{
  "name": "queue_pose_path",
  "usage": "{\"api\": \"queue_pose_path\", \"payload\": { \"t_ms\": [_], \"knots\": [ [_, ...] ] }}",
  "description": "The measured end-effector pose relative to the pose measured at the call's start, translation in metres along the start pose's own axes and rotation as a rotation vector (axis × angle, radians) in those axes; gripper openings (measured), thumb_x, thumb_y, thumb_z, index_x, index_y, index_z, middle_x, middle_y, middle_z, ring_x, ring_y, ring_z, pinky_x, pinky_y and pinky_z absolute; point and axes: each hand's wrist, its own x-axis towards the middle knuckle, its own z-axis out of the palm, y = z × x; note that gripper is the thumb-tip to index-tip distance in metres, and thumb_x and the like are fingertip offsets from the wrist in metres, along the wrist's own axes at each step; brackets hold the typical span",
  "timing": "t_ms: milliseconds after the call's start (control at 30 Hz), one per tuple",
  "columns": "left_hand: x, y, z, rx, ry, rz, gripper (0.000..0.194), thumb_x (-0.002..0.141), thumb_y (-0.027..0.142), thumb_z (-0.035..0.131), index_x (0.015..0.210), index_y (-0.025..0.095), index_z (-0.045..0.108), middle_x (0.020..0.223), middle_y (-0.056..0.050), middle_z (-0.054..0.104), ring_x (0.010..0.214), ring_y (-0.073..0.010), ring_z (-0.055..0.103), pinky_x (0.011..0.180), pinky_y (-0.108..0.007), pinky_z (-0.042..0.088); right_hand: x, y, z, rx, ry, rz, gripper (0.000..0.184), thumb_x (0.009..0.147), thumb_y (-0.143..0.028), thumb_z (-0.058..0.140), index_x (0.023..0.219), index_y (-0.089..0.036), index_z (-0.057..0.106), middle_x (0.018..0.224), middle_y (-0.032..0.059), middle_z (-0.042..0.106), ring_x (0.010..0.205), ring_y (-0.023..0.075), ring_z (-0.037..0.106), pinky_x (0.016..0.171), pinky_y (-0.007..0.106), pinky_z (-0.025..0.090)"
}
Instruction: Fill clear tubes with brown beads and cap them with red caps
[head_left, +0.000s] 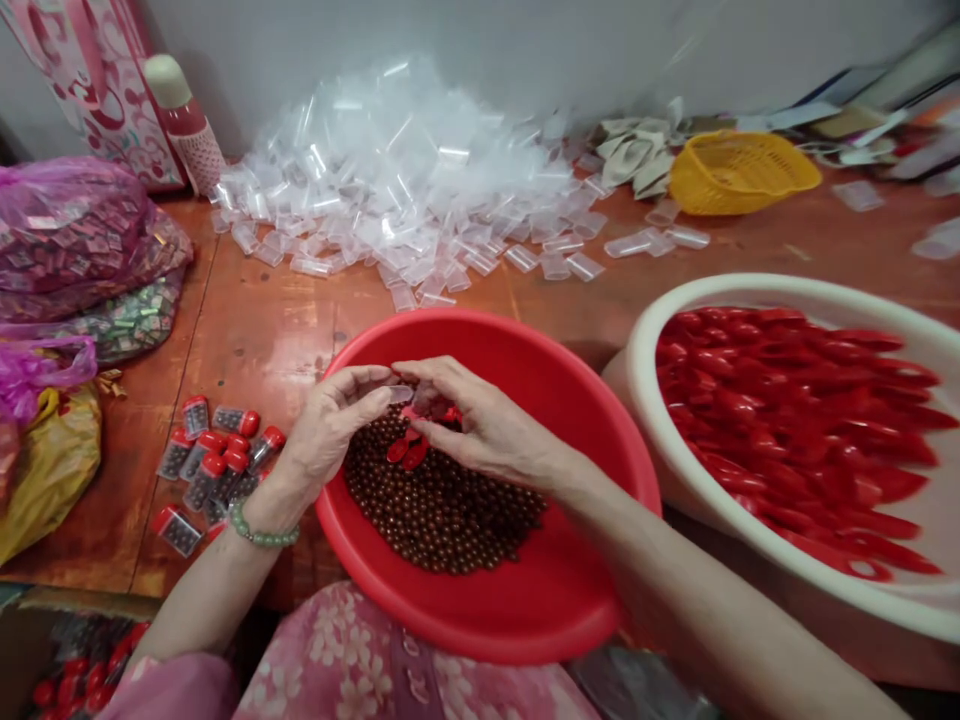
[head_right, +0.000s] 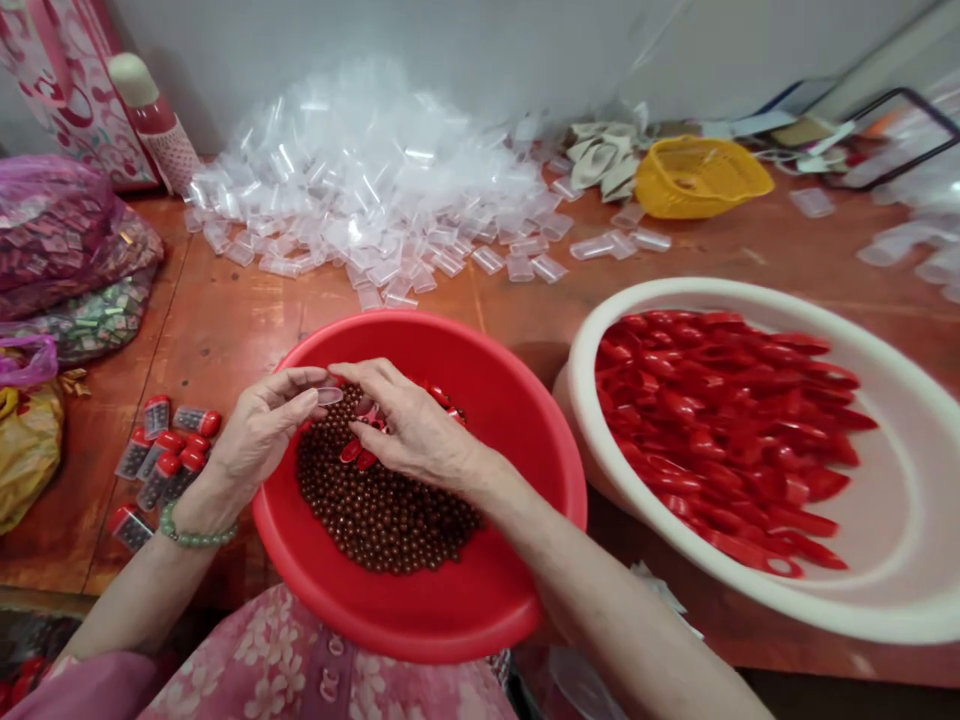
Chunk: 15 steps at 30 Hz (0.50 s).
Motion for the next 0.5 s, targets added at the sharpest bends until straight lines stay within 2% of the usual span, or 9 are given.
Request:
{"api": "queue_pose_path", "payload": {
  "t_ms": [33, 100, 167, 267, 400, 500],
  "knots": [
    [0.001, 0.001, 0.000, -0.011, -0.051, -0.036, 0.028, 0.071, 0.024, 0.077, 0.096, 0.014, 0.068, 0.093, -0.005, 0.070, 0.084, -0.0122, 0.065, 0.077, -0.023, 0.049, -0.001, -0.006, -0.005, 0.035, -0.034, -0.041, 0.051, 0.085, -0.018, 0.056, 0.134, -0.026, 0.047, 0.118, 0.0082, 0.057, 0.100, 0.0191, 0.059, 0.089, 0.037, 0.050],
    [0.001, 0.002, 0.000, -0.049, -0.122, -0.125, 0.034, 0.070, 0.026, 0.078, 0.099, 0.014, 0.065, 0.089, -0.005, 0.069, 0.079, -0.0128, 0.065, 0.073, -0.024, 0.049, -0.001, -0.017, -0.014, 0.109, -0.077, -0.083, 0.039, 0.087, -0.022, 0.059, 0.126, -0.028, 0.057, 0.109, 0.0054, 0.058, 0.098, 0.0181, 0.058, 0.089, 0.036, 0.049],
    [0.001, 0.003, -0.002, -0.080, -0.148, -0.202, 0.041, 0.067, 0.027, 0.080, 0.101, 0.014, 0.062, 0.088, -0.004, 0.067, 0.075, -0.0122, 0.064, 0.069, -0.024, 0.049, -0.001, -0.023, -0.020, 0.175, -0.107, -0.068, 0.028, 0.087, -0.028, 0.061, 0.115, -0.029, 0.066, 0.100, 0.0036, 0.059, 0.094, 0.0176, 0.057, 0.088, 0.035, 0.048],
    [0.000, 0.003, -0.003, -0.069, -0.208, -0.255, 0.049, 0.062, 0.025, 0.084, 0.103, 0.015, 0.061, 0.096, -0.005, 0.065, 0.081, -0.0131, 0.064, 0.073, -0.025, 0.049, -0.004, -0.026, -0.023, 0.243, -0.175, 0.000, 0.026, 0.083, -0.037, 0.066, 0.107, -0.029, 0.069, 0.093, 0.0021, 0.060, 0.091, 0.0187, 0.058, 0.087, 0.037, 0.048],
    [-0.002, 0.002, -0.001, -0.024, -0.284, -0.291, 0.055, 0.059, 0.025, 0.085, 0.106, 0.015, 0.060, 0.101, -0.005, 0.063, 0.082, -0.0126, 0.063, 0.075, -0.025, 0.048, -0.014, -0.030, -0.019, 0.236, -0.192, -0.005, 0.025, 0.081, -0.038, 0.067, 0.104, -0.027, 0.066, 0.100, 0.0033, 0.066, 0.100, 0.0216, 0.059, 0.094, 0.041, 0.046],
    [-0.004, 0.000, 0.004, -0.018, -0.227, -0.341, 0.055, 0.060, 0.022, 0.084, 0.107, 0.014, 0.058, 0.096, -0.004, 0.063, 0.078, -0.0108, 0.062, 0.071, -0.023, 0.048, -0.024, -0.033, -0.015, 0.075, -0.149, -0.074, 0.031, 0.087, -0.028, 0.059, 0.117, -0.022, 0.057, 0.113, 0.0076, 0.065, 0.103, 0.0211, 0.060, 0.093, 0.037, 0.048]
  ]
}}
